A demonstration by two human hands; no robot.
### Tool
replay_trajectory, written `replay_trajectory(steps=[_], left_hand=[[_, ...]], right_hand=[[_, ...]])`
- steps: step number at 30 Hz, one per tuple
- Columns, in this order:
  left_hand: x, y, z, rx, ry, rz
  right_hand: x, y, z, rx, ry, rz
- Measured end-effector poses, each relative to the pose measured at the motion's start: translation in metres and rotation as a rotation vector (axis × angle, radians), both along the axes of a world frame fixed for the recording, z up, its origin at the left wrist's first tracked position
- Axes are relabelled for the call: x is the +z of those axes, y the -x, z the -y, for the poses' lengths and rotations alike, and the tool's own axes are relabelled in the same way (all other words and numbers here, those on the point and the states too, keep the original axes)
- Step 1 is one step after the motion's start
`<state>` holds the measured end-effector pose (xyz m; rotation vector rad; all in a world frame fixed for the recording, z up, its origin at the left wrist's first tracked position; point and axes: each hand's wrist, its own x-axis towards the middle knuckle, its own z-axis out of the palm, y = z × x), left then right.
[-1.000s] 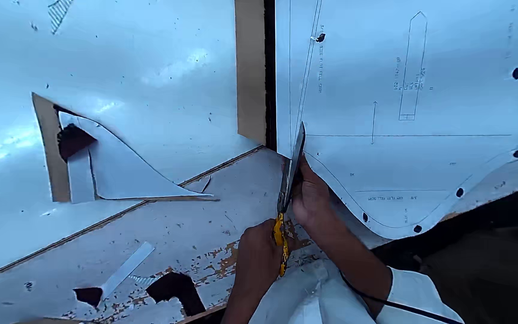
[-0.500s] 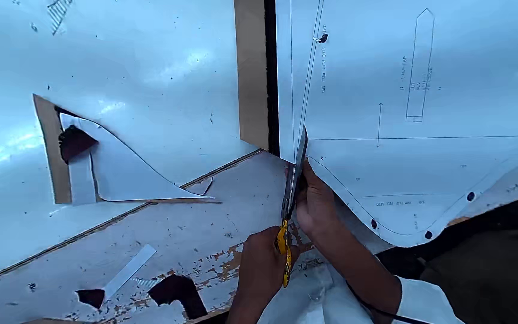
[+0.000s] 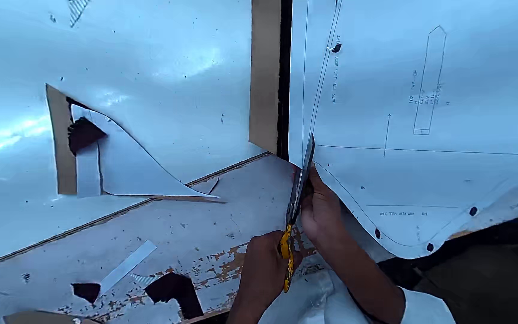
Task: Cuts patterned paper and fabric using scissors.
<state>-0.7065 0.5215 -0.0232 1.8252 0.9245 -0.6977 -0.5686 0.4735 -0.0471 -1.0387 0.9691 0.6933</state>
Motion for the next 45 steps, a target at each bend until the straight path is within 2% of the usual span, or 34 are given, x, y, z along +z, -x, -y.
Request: replay_trajectory(steps=[10,13,16,17,19,21,23,25,28,35,45], left_hand=[[-0.001,0.007,0.004,0.063,0.063,-0.036],[-0.002,0.014,0.008,0.061,0.041,-0.030],[0.001,0.019,0.010,0.039,0.037,-0.066],[0.002,0.020,0.011,0.029,0.022,-0.077],[0.004,0.019,0.013,0.007,-0.016,-0.098],[0.006,0.016,0.015,-0.024,-0.070,-0.127],[0.005,0.014,0.018,-0.039,-0.108,-0.141],[0.004,0.016,0.024,-0.033,-0.133,-0.135],[0.001,0.014,0.029,-0.024,-0.147,-0.139],[0.006,0.006,0.039,-0.029,-0.204,-0.164],[0.001,0.004,0.044,-0.019,-0.317,-0.081]], right_hand=[[0.000,0.007,0.006,0.047,-0.020,0.002],[0.006,0.018,0.024,0.199,-0.091,0.061],[0.014,0.037,0.064,0.461,-0.102,0.095],[0.017,0.043,0.079,0.573,-0.044,0.176],[0.019,0.042,0.105,0.802,0.157,0.620],[0.010,0.010,0.115,0.983,0.492,1.177],[-0.011,-0.039,0.109,1.147,0.782,1.465],[-0.036,-0.070,0.099,1.289,0.931,1.501],[-0.063,-0.082,0.089,1.347,1.050,1.524],[-0.063,-0.081,0.087,1.377,1.069,1.500],[-0.062,-0.080,0.084,1.452,1.093,1.462]])
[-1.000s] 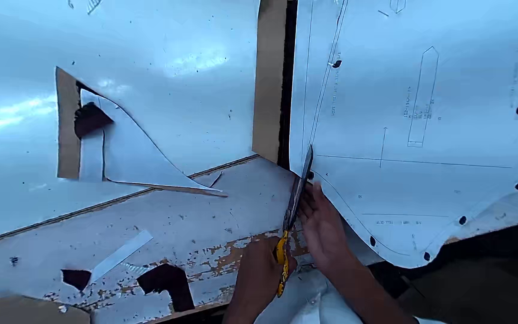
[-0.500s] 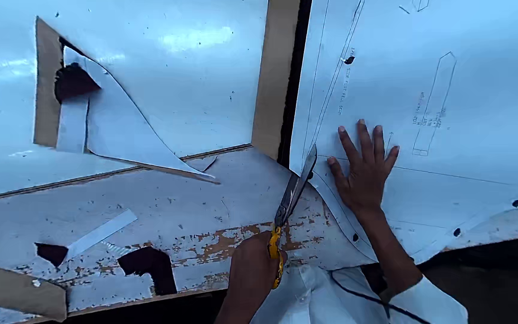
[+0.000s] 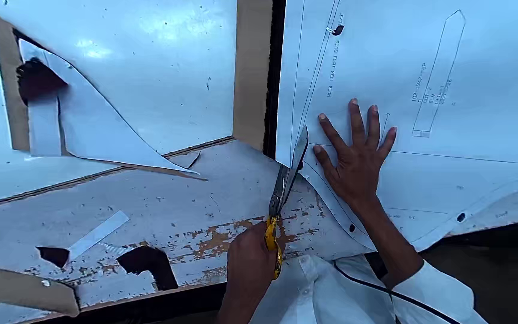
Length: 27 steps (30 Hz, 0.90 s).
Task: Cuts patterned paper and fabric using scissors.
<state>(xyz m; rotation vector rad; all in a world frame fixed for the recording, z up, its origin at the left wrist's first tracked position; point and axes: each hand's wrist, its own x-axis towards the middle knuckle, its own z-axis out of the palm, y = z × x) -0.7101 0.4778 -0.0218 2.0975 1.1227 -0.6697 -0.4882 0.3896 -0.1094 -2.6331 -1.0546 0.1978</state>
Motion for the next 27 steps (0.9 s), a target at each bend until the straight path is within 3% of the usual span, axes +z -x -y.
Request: replay_trajectory(steps=[13,27], left_hand=[[-0.007,0.005,-0.006,0.062,0.089,-0.050],[-0.002,-0.021,-0.017,0.016,0.067,-0.129]], right_hand=[[-0.001,0.001,-0.001,-0.004,0.016,-0.011],[0.000,0.000,0.000,-0.006,-0.013,-0.058]])
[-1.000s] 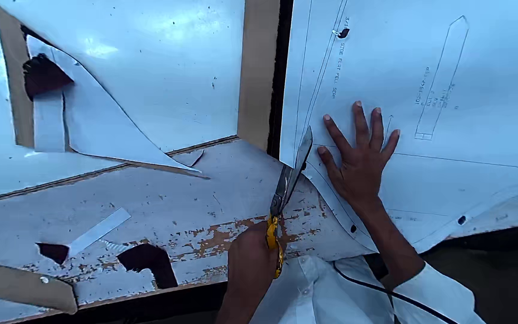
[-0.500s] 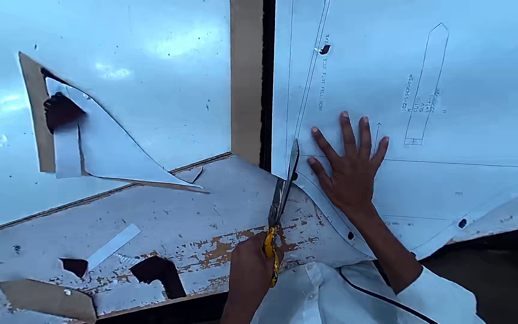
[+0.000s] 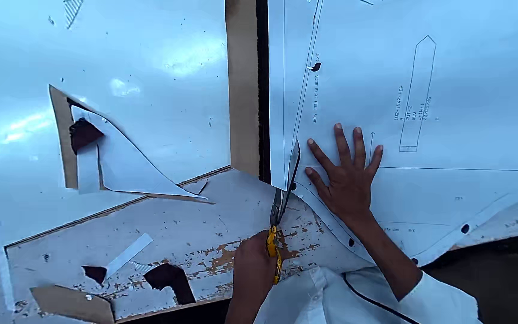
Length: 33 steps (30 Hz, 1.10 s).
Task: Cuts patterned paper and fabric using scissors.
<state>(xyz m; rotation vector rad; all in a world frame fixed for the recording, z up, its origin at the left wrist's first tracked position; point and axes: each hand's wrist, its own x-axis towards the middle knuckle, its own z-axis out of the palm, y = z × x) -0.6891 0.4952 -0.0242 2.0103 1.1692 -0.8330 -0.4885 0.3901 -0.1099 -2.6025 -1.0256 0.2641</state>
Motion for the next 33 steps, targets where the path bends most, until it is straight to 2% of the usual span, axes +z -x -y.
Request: replay_trajectory(steps=[11,17,33], left_hand=[[-0.001,-0.004,-0.005,0.043,0.073,-0.013],[0.003,-0.021,-0.006,0.025,0.051,0.013],[-0.003,-0.018,-0.007,0.068,0.044,0.060]], right_hand=[[0.000,0.000,0.000,0.000,0.002,-0.007],[0.001,0.002,0.002,-0.005,0.003,-0.031],[0.000,0.002,0.000,-0.009,-0.039,-0.020]])
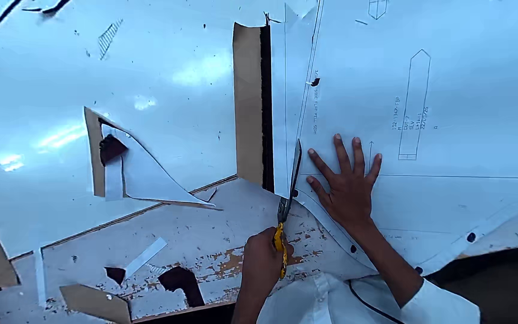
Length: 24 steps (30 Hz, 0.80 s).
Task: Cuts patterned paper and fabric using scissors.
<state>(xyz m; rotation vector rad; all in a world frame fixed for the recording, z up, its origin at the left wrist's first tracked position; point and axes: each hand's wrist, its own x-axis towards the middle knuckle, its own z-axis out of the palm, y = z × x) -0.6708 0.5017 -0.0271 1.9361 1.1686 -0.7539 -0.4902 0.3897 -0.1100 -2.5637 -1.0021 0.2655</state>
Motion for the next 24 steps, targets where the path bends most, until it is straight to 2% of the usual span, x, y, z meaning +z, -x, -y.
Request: replay_trajectory(steps=[13,24], left_hand=[[0.009,-0.034,-0.009,-0.062,0.003,-0.117],[0.003,-0.028,-0.005,-0.013,0.028,-0.045]], right_hand=[[-0.003,0.001,0.002,0.007,-0.006,0.000],[-0.003,0.002,0.002,0.007,-0.012,0.003]])
